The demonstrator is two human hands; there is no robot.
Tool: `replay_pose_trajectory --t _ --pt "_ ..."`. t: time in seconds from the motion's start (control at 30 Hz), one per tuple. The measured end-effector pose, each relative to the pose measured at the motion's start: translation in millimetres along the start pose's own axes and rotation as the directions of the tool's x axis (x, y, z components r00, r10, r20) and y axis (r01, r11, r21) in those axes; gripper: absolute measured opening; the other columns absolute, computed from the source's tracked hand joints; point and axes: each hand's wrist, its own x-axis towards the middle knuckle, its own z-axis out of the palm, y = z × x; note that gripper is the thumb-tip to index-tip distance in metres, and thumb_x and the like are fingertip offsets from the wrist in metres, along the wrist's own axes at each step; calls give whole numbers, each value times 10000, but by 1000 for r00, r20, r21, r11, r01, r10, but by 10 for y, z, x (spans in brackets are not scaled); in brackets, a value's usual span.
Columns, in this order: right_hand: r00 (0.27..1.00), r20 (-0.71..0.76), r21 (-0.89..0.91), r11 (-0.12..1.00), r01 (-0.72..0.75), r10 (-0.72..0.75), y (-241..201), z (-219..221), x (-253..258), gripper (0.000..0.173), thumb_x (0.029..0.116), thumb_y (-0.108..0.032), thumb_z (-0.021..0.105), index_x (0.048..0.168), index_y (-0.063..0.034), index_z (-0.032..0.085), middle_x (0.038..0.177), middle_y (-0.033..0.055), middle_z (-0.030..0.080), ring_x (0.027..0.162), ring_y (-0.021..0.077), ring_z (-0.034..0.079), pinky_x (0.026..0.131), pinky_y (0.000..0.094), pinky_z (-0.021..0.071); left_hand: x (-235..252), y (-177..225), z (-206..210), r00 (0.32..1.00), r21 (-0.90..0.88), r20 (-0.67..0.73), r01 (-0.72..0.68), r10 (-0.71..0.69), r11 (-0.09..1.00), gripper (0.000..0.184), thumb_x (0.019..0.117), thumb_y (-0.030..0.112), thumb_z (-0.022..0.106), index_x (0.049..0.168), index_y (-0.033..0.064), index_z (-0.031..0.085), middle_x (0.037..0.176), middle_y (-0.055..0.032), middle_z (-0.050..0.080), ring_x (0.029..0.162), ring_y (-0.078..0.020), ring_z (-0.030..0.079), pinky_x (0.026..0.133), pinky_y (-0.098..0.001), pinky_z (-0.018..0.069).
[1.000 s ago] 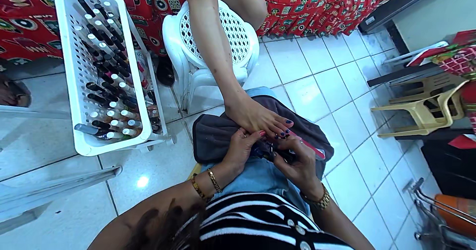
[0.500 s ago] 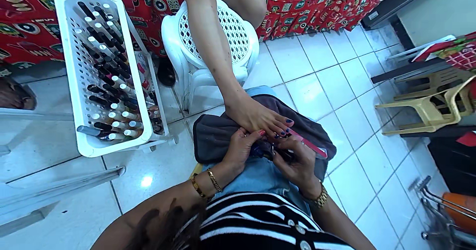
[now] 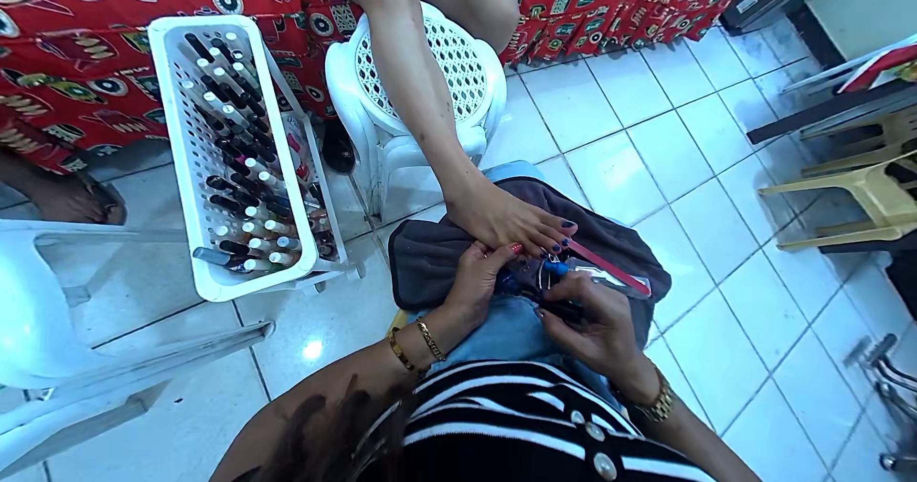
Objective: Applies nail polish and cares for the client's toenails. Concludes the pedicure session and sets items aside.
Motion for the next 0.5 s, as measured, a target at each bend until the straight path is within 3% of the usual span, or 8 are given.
replay_pose_trajectory --t 0.1,0.17,0.23,0.33,0.4,0.5 --pt "1000 9 -108 994 13 -12 78 199 -24 145 896 -145 684 943 -9 678 824 129 685 756 132 657 698 214 530 -3 9 5 1000 6 2 13 -13 1000 60 1000 29 596 1052 1 598 828 -57 673 752 -113 660 748 -264 562" --pt "997 19 11 998 -68 68 103 191 -49 318 949 -263 703 1061 33 670 892 110 717 806 72 677 742 196 556 -5 27 4 1000 -2 25 16 -16 1000 41 1013 26 565 1037 1 585 816 -54 674 739 -105 661 737 -256 566" --pt "980 20 138 970 -199 198 93 104 -55 393 992 -328 626 1101 49 645 868 45 702 754 2 642 675 181 542 -18 49 4 999 -7 30 19 -19 1000 33 1016 21 555 1029 3 580 811 -51 674 725 -100 658 718 -246 564" --pt "906 39 169 891 -422 422 111 8 -12 275 1022 -190 519 974 37 666 794 -11 677 658 -31 620 602 161 535 -23 57 11 999 -12 24 22 -21 1000 36 1012 12 554 1035 10 582 827 -51 675 741 -104 658 722 -247 557" --pt "825 86 162 809 -565 558 121 12 56 238 1011 -155 515 978 21 672 795 -22 670 629 -22 614 579 161 527 -21 55 24 999 -12 17 33 -33 999 32 1013 13 556 1038 10 576 828 -58 673 737 -108 658 712 -248 558" --pt "766 95 243 732 -637 636 159 90 132 211 1021 -143 507 988 -10 667 788 -47 686 607 -14 627 556 162 531 -25 58 28 999 -10 13 36 -36 999 31 1014 16 557 1033 9 580 824 -64 679 736 -112 665 709 -252 563"
